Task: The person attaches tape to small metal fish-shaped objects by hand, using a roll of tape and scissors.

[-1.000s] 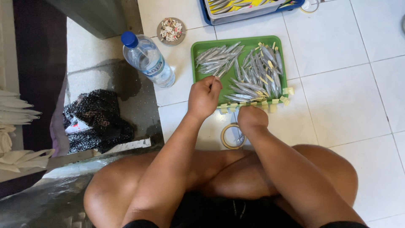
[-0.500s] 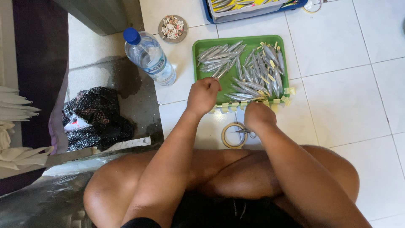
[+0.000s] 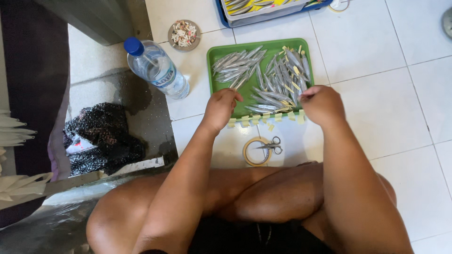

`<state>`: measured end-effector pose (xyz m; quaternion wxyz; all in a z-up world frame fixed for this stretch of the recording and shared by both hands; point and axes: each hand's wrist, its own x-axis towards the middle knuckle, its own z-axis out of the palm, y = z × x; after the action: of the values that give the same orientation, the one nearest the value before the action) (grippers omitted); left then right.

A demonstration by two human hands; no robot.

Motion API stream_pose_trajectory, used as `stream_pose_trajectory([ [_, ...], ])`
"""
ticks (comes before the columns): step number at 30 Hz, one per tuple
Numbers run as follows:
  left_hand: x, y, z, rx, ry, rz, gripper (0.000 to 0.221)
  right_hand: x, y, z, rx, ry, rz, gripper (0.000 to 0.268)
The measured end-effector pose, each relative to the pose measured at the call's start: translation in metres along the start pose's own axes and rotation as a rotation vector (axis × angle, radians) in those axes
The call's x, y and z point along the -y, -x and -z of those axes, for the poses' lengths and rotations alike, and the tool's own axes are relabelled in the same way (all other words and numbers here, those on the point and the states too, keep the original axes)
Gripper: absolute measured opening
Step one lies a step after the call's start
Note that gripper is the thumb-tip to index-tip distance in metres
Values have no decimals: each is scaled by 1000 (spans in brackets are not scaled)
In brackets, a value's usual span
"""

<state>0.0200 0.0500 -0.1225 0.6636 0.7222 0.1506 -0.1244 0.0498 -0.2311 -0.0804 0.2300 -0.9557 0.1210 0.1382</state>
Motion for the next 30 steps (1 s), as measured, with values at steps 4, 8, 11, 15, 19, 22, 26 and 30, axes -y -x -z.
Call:
stream_pose_trajectory([
  [4,-19,17,-6,215,281,-25,44,34,23,-7,147,-15,110,28],
  [8,-8,9,-13,242,238,-144,35,43,37,-18,358,97,243,28],
  [11,-1,4,-14,222,252,-191,32,17,32,-62,606,300,290,35],
  [15,1,5,-16,200,327,-195,32,19,43,-103,649,501,303,47],
  [19,-11,15,-9,364,448,-179,44,21,49,-122,591,666,435,43],
  [22,-22,24,-8,520,514,-208,53,21,47,-128,534,645,477,28],
  [26,-27,29,-11,626,595,-237,54,28,51,-118,528,609,481,20],
  [30,-38,34,-13,592,553,-322,47,40,55,-101,570,585,495,24],
])
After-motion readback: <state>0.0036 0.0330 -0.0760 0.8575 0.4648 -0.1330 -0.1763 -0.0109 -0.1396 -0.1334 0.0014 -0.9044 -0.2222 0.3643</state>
